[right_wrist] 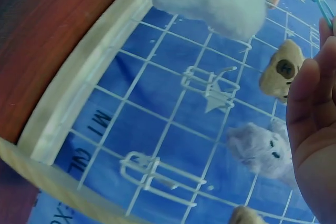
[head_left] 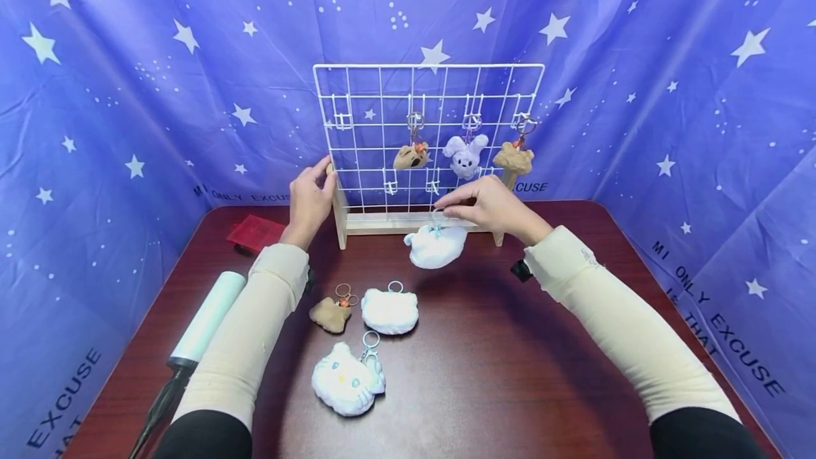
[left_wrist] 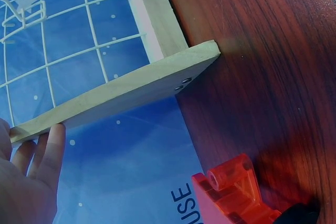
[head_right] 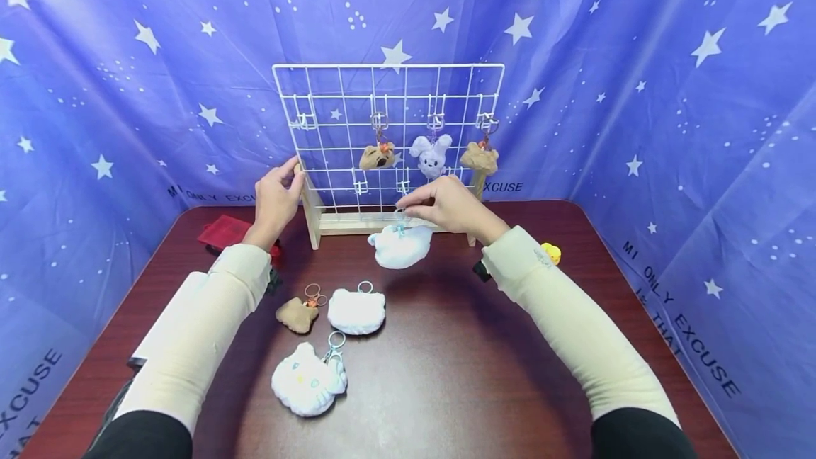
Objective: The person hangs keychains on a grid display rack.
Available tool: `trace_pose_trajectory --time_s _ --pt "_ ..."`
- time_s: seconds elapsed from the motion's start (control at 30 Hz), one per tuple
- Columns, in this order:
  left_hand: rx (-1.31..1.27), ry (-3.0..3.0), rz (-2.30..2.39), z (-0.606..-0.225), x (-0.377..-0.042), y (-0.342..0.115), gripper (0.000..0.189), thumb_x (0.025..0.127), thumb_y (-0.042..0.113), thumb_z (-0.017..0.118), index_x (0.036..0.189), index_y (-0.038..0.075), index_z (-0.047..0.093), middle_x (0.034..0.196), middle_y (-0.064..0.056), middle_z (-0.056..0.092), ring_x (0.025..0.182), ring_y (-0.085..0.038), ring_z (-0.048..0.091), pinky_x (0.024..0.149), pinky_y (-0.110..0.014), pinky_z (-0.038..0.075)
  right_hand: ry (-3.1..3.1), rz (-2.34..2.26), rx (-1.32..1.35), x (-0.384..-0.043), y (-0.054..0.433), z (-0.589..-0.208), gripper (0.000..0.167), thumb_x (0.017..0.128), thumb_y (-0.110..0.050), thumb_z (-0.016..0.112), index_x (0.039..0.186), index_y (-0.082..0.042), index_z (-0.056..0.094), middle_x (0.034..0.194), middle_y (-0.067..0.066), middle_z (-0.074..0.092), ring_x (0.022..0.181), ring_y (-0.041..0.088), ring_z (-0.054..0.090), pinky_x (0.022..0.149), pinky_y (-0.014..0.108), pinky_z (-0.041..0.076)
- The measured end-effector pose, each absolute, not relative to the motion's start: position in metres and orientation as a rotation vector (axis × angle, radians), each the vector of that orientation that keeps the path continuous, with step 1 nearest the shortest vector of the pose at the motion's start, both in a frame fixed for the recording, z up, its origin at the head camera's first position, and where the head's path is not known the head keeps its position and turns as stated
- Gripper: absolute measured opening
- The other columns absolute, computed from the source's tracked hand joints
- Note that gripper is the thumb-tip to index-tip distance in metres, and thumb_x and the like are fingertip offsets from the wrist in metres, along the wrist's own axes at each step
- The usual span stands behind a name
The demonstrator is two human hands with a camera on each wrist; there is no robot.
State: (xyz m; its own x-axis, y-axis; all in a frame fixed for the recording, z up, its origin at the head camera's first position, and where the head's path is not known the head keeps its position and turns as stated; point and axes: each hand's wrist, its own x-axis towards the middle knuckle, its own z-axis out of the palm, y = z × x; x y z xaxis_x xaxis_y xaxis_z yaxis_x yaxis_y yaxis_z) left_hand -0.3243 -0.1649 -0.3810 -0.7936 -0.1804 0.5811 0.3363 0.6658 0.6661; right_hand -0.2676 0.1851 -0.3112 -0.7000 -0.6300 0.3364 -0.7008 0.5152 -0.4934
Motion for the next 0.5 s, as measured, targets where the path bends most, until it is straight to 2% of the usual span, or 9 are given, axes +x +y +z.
trace_pose_trajectory --time_s 0.07,0.17,0.27,0.5 --pt "-0.120 -2.249 -1.069 -0.381 -0.324 -0.165 0.037 0.097 0.019 0.068 0.134 0.016 0.069 0.100 -0.019 0.073 0.091 -0.032 0.068 0.084 -0.045 0.056 -2.625 0.933 1.164 -0.269 0.180 -0.307 0.018 0.092 -0.013 0.076 0.109 -0.015 0.081 0.103 0.003 0.080 0.078 0.008 0.068 0.061 0.019 0.047" --pt "-0.123 -2.244 -1.070 -0.381 -0.324 -0.165 0.037 0.097 0.019 0.068 0.133 0.015 0.069 0.100 -0.019 0.073 0.091 -0.032 0.068 0.085 -0.045 0.056 -2.629 0.951 1.165 -0.270 0.172 -0.299 0.019 0.093 -0.013 0.074 0.111 -0.013 0.081 0.104 0.005 0.080 0.075 0.013 0.070 0.059 0.020 0.047" --pt "-0.125 -2.240 -1.069 -0.381 -0.324 -0.165 0.036 0.097 0.018 0.068 0.133 0.015 0.069 0.100 -0.020 0.073 0.090 -0.033 0.068 0.085 -0.046 0.056 -2.633 0.981 1.164 -0.272 0.163 -0.292 0.019 0.095 -0.015 0.073 0.112 -0.012 0.080 0.105 0.006 0.080 0.074 0.012 0.070 0.057 0.020 0.047" --pt "-0.138 -2.237 -1.069 -0.380 -0.324 -0.165 0.036 0.096 0.018 0.068 0.133 0.015 0.070 0.101 -0.020 0.073 0.090 -0.033 0.068 0.085 -0.046 0.056 -2.634 1.040 1.135 -0.275 0.144 -0.278 0.020 0.095 -0.017 0.073 0.113 -0.013 0.080 0.107 0.007 0.079 0.055 0.008 0.050 0.050 0.022 0.039"
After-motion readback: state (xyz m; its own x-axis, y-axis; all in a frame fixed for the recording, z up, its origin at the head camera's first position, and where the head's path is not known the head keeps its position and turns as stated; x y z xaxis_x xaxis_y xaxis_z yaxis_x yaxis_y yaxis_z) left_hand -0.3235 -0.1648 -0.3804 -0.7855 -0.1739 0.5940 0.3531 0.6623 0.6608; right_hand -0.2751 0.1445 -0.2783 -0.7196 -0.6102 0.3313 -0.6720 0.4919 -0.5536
